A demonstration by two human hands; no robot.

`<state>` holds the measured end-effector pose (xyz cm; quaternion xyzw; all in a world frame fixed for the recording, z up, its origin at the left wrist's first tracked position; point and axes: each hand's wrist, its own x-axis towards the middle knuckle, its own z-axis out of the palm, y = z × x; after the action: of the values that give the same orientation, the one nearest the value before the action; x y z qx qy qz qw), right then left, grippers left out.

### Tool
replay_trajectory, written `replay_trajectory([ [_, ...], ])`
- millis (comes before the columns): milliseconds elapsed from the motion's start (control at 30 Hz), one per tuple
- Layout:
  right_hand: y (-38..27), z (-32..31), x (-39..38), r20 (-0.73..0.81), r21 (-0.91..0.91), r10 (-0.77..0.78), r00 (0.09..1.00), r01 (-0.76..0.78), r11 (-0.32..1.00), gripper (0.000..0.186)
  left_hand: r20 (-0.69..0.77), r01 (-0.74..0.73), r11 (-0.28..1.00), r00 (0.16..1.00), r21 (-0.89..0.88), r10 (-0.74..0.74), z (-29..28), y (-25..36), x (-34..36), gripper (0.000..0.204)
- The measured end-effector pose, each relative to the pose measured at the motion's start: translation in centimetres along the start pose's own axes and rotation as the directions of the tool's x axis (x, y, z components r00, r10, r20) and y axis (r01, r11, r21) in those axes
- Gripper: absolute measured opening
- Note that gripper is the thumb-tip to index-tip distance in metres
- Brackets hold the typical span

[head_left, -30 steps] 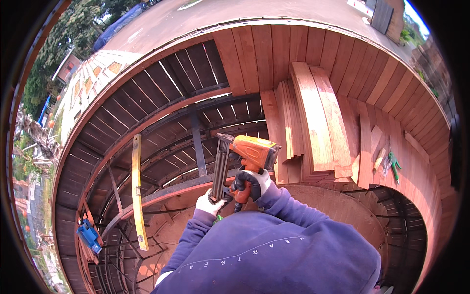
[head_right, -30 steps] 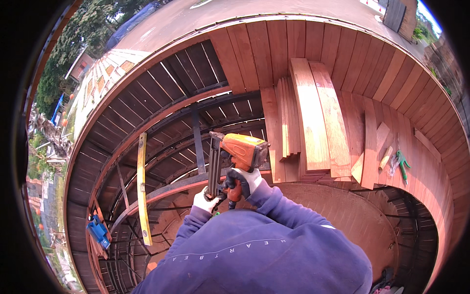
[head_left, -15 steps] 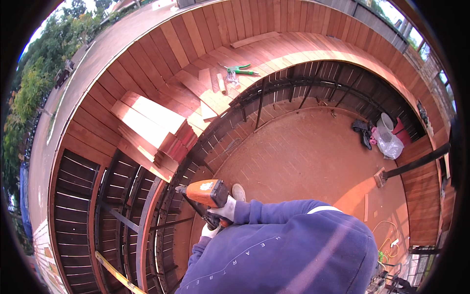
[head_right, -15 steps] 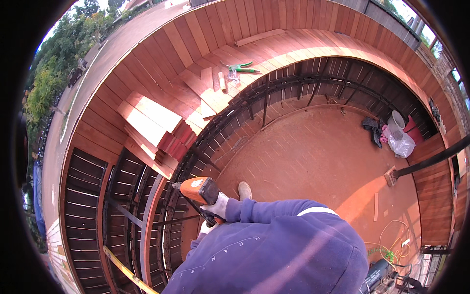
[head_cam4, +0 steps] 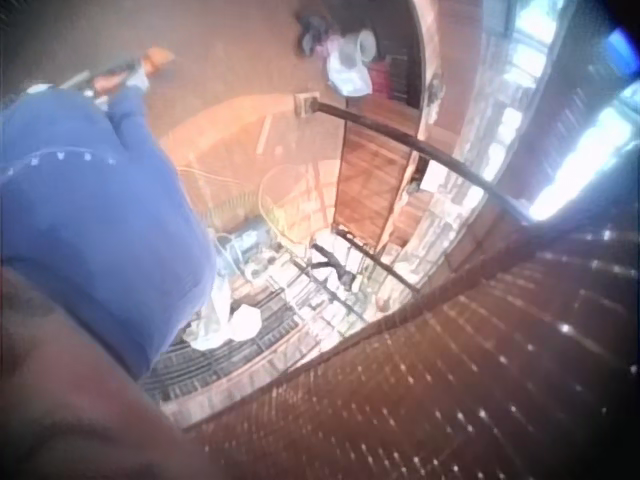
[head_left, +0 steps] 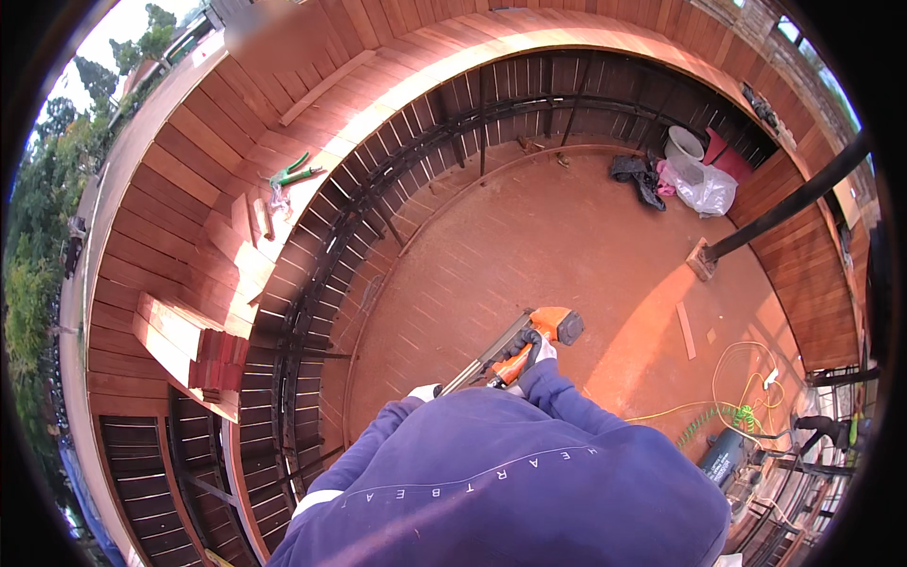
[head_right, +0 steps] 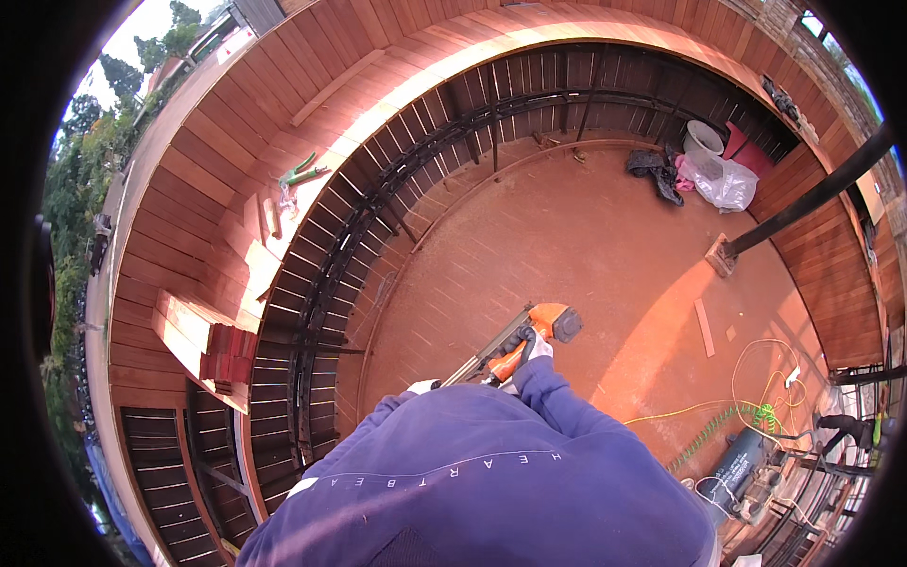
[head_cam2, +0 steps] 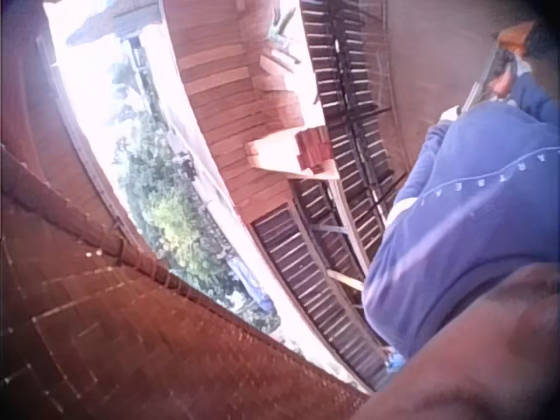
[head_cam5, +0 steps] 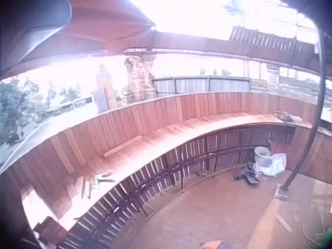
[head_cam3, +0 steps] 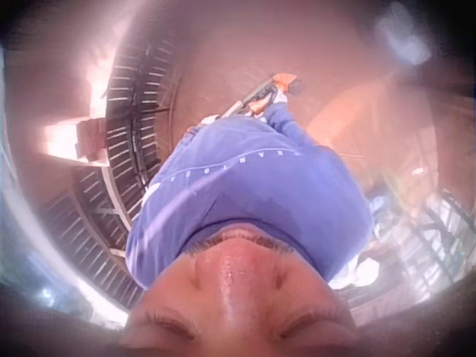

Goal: The person installs wooden planks onto a curved ceiling structure. They use a yellow spirit level to check alignment and a pneumatic nail gun to secure the planks. The person repeatedly measures, positions, and nails the wood pieces into place.

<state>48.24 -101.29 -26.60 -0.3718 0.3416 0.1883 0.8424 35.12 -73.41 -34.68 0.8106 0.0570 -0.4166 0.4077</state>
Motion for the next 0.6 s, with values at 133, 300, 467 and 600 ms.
replay_trajectory([
  [133, -6.4, -2.7, 1.6, -0.109, 0.203, -0.048, 0.993, 0.069, 0.977, 0.015, 0.033, -0.023, 0.972, 0.999, 0.232, 0.016, -3.5, 10.1, 4.9, 0.039],
  [300, -13.1, -4.2, 3.5, -0.176, 0.263, -0.138, 0.975, 0.182, 0.948, 0.030, 0.139, -0.153, 0.900, 0.985, 0.408, 0.104, -6.9, 17.2, 12.7, 0.056],
  [467, -19.8, -1.8, 6.0, -0.139, 0.313, -0.269, 0.953, 0.300, 0.901, 0.022, 0.183, -0.312, 0.866, 0.948, 0.391, 0.258, -11.0, 24.4, 19.3, 0.048],
  [600, -25.2, 0.4, 11.1, -0.117, 0.284, -0.367, 0.923, 0.386, 0.878, 0.004, 0.233, -0.352, 0.865, 0.930, 0.358, 0.282, -15.5, 28.8, 26.7, 0.051],
])
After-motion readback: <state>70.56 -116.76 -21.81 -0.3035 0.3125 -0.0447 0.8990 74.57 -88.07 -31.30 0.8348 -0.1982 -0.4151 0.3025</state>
